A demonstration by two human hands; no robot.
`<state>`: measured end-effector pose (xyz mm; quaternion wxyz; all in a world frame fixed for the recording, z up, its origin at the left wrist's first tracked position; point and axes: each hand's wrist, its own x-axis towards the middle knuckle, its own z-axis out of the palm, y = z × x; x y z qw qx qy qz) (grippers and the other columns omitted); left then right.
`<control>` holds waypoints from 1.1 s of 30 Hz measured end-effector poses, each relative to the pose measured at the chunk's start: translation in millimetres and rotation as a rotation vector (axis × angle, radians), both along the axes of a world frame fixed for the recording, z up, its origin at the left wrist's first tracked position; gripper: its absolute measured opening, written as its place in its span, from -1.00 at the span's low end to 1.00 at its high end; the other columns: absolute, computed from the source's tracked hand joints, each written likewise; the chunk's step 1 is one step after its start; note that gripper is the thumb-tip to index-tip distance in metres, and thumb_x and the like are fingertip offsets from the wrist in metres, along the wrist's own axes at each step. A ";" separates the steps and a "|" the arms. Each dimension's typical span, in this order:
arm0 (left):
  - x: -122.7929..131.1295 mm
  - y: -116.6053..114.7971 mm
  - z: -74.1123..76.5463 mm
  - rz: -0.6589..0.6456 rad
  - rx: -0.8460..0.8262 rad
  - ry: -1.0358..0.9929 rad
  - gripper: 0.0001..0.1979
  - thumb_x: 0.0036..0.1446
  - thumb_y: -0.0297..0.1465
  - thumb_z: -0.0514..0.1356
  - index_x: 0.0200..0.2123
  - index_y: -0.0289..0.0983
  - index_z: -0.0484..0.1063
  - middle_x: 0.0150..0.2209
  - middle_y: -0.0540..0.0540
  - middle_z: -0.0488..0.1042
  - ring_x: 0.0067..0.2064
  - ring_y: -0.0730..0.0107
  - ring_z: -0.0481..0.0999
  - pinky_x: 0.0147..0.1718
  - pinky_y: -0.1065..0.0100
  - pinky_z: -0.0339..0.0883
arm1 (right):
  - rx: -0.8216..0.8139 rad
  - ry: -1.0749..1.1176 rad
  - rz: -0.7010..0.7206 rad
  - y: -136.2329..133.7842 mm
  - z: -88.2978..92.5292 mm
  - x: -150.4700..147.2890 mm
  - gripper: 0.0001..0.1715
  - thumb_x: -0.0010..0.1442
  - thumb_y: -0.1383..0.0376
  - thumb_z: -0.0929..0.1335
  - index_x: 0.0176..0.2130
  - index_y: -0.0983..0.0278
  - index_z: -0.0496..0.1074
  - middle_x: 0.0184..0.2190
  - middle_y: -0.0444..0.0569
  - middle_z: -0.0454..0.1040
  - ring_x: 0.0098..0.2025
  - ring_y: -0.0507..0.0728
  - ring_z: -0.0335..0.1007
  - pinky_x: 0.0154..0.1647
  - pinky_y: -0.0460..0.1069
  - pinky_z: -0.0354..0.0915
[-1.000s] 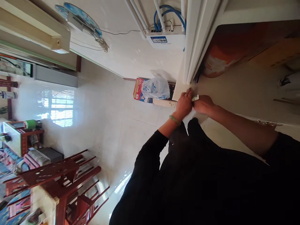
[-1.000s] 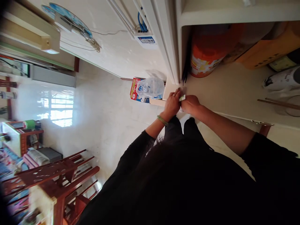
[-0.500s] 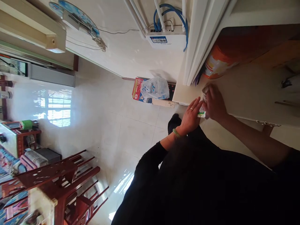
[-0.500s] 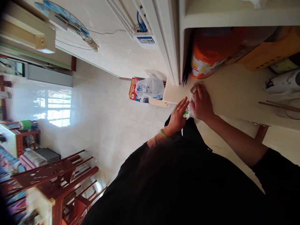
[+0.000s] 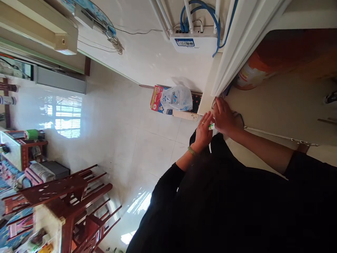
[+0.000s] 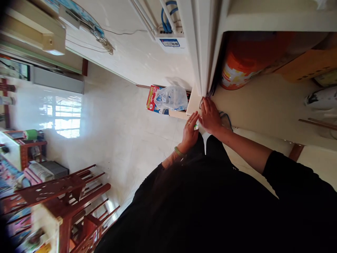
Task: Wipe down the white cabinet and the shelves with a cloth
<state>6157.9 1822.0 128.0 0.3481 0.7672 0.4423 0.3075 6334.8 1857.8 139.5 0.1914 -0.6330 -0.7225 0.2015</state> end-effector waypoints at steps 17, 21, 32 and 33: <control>-25.7 49.0 -7.6 -0.025 0.024 0.111 -0.11 0.31 -0.58 0.18 0.69 -0.23 0.32 0.74 -0.29 0.28 0.80 -0.14 0.15 0.78 -0.34 0.10 | 0.097 0.223 0.061 35.3 -7.8 -42.9 0.11 0.47 0.35 0.33 0.83 0.30 0.00 0.77 0.22 0.19 0.83 0.49 -0.01 0.85 0.45 0.06; -53.6 38.5 -7.2 -0.184 0.000 0.141 -0.13 0.33 -0.58 0.17 0.70 -0.31 0.28 0.73 -0.41 0.25 0.80 -0.16 0.15 0.75 -0.35 0.19 | 0.065 0.174 -0.044 10.3 -9.6 -61.7 0.10 0.45 0.34 0.34 0.82 0.19 0.08 0.75 0.17 0.23 0.83 0.50 0.03 0.83 0.42 0.14; -88.9 215.5 10.2 -0.586 0.057 0.219 -0.21 0.40 -0.54 0.13 0.66 -0.40 0.31 0.74 -0.41 0.23 0.80 -0.04 0.17 0.79 -0.26 0.10 | -0.002 0.035 -0.616 127.0 11.2 -141.0 -0.10 0.60 0.31 0.11 0.77 0.41 0.16 0.72 0.36 0.25 0.81 0.41 0.05 0.80 0.44 0.12; -86.9 226.5 12.0 -0.595 0.057 0.227 -0.23 0.41 -0.54 0.12 0.66 -0.41 0.31 0.73 -0.41 0.27 0.79 -0.03 0.19 0.79 -0.25 0.10 | -0.009 0.008 -0.641 140.6 12.3 -141.6 -0.11 0.59 0.35 0.09 0.75 0.42 0.21 0.70 0.38 0.28 0.80 0.39 0.06 0.79 0.42 0.13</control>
